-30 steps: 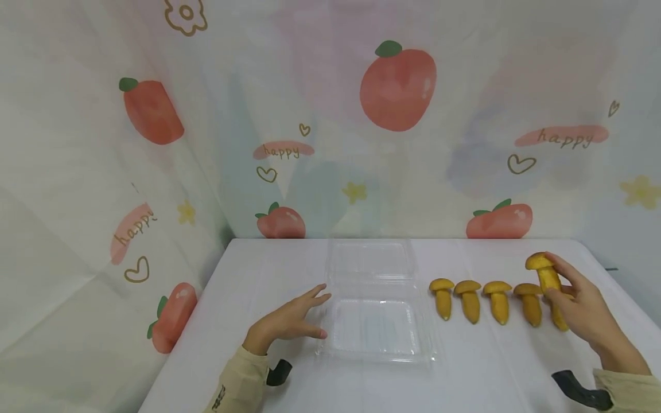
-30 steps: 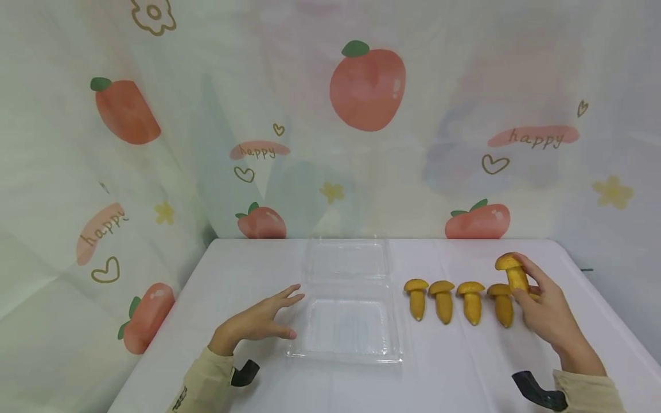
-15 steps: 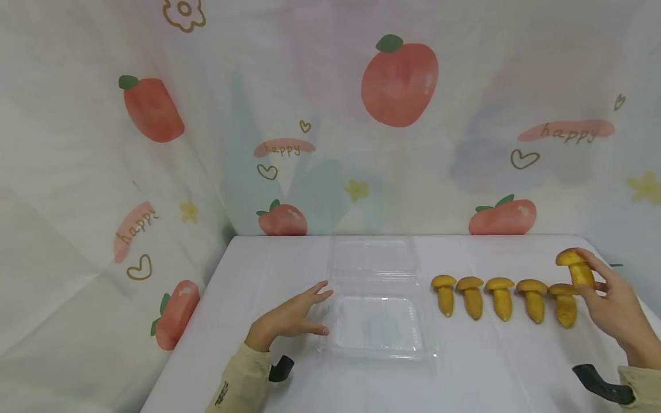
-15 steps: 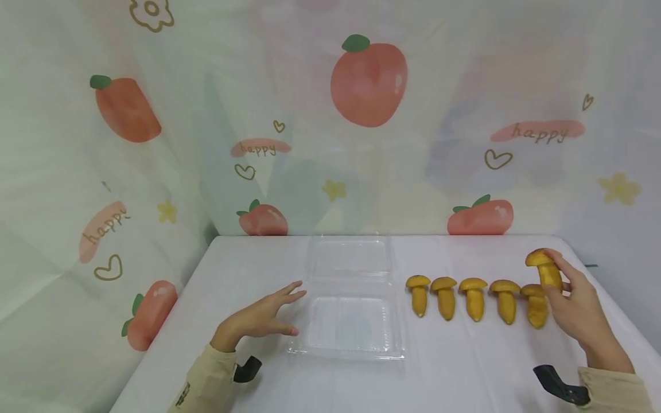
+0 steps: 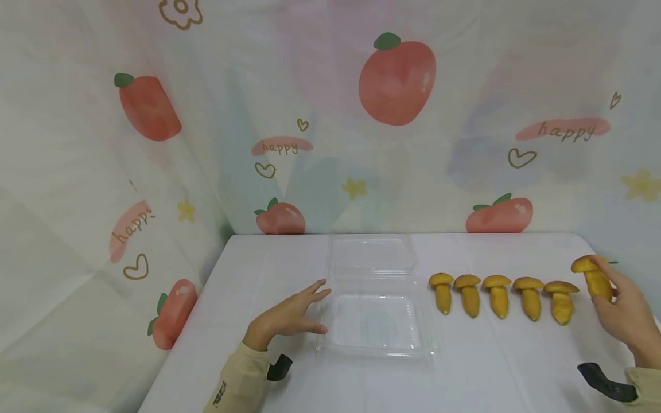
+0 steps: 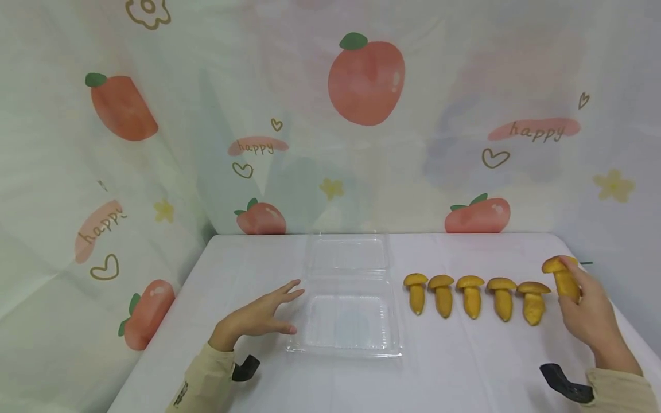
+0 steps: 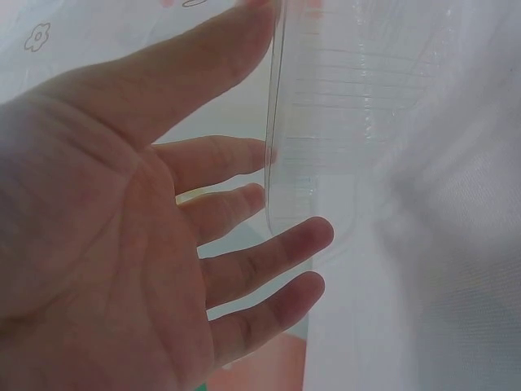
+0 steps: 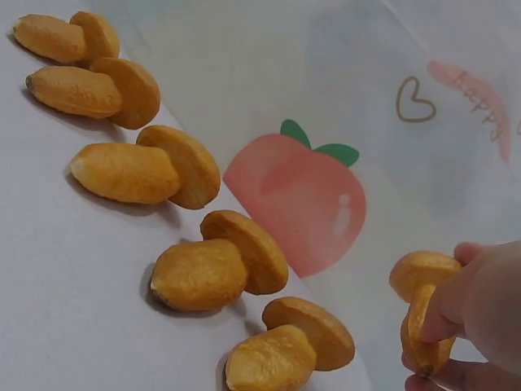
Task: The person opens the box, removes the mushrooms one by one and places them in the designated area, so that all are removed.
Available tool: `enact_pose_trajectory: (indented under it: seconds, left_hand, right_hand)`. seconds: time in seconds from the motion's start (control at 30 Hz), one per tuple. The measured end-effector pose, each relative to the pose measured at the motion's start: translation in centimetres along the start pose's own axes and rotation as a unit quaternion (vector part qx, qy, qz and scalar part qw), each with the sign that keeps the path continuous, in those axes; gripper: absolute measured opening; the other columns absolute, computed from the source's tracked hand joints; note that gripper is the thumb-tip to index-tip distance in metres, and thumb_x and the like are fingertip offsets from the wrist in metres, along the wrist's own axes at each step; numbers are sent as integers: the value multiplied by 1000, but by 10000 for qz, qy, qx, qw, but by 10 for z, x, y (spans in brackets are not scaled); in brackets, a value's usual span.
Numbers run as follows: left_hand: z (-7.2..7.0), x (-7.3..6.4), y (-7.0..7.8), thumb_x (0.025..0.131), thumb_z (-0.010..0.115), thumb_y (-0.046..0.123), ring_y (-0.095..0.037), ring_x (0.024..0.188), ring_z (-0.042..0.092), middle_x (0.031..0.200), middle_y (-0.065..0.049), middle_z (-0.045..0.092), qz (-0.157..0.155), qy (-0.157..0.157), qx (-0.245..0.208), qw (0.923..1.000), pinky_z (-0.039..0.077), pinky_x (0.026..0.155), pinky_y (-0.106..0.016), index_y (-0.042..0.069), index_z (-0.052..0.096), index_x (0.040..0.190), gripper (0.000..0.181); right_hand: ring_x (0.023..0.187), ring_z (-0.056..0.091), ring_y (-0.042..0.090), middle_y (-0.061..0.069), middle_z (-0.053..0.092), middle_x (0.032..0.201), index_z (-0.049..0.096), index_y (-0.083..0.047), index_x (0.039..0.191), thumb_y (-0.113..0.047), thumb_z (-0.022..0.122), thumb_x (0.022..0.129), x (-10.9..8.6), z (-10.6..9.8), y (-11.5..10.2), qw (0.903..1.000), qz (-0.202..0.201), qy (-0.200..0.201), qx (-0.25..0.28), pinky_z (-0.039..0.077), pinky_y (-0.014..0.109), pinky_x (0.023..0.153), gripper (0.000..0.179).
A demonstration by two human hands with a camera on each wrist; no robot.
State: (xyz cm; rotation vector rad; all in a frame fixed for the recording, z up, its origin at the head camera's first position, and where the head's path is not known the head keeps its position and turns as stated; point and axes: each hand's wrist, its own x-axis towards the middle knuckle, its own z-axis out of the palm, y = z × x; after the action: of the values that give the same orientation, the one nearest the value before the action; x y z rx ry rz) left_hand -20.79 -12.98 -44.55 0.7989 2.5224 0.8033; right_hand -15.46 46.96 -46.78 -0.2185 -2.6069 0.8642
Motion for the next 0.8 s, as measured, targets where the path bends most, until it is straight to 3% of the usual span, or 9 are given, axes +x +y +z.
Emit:
enact_pose_trajectory:
  seconds: [0.03, 0.1, 0.2, 0.27, 0.33, 0.47, 0.8]
  left_hand:
    - [0, 0, 0, 88, 80, 31, -35, 156, 23, 171, -11, 17, 8, 7, -6, 10000, 29, 122, -59, 8, 35, 158, 86]
    - [-1, 0, -1, 88, 80, 31, -35, 156, 23, 171, -11, 17, 10, 16, -5, 10000, 29, 122, -59, 8, 35, 158, 86]
    - [-1, 1, -2, 88, 80, 32, -35, 156, 23, 171, -11, 17, 0, 18, -8, 10000, 29, 122, -59, 8, 35, 158, 86]
    - [0, 2, -3, 88, 80, 32, -35, 156, 23, 171, -11, 17, 13, 20, -6, 10000, 29, 122, -59, 8, 35, 158, 86]
    - [0, 3, -3, 88, 80, 31, -35, 156, 23, 171, -11, 17, 41, 19, -29, 10000, 29, 122, -59, 7, 35, 158, 86]
    - [-1, 4, -1, 88, 80, 29, -36, 156, 23, 171, -12, 17, 58, 16, -27, 10000, 29, 122, -59, 7, 34, 158, 86]
    - [0, 1, -2, 87, 80, 33, -35, 156, 24, 171, -10, 17, -30, 5, 5, 10000, 29, 122, -59, 9, 35, 158, 87]
  right_hand:
    - [126, 34, 62, 45, 27, 151, 13, -2, 161, 13, 39, 94, 0, 1, 2, 10000, 1, 30, -21, 15, 52, 129, 73]
    - [132, 30, 66, 44, 21, 155, 11, 1, 160, 13, 40, 94, 1, 1, 6, 9999, 104, 6, -23, 18, 65, 124, 73]
    - [132, 30, 65, 42, 15, 159, 9, 3, 160, 12, 42, 95, 1, 2, 12, 9989, 439, -81, -147, 26, 64, 122, 74]
    - [129, 29, 64, 42, 12, 159, 5, 2, 160, 12, 43, 94, 2, 1, 15, 9970, 734, -161, -164, 28, 72, 114, 76]
    - [126, 28, 64, 43, 11, 158, 3, 2, 160, 10, 43, 95, 2, 2, 20, 9951, 943, -218, -187, 29, 72, 113, 77]
    - [128, 26, 65, 47, 15, 152, 3, 6, 158, 8, 42, 95, 3, 5, 32, 9938, 1076, -190, -183, 27, 75, 111, 74]
    - [117, 35, 66, 49, 21, 143, 1, 5, 158, 5, 47, 95, 3, 15, 55, 9853, 1582, -558, -322, 37, 75, 101, 78]
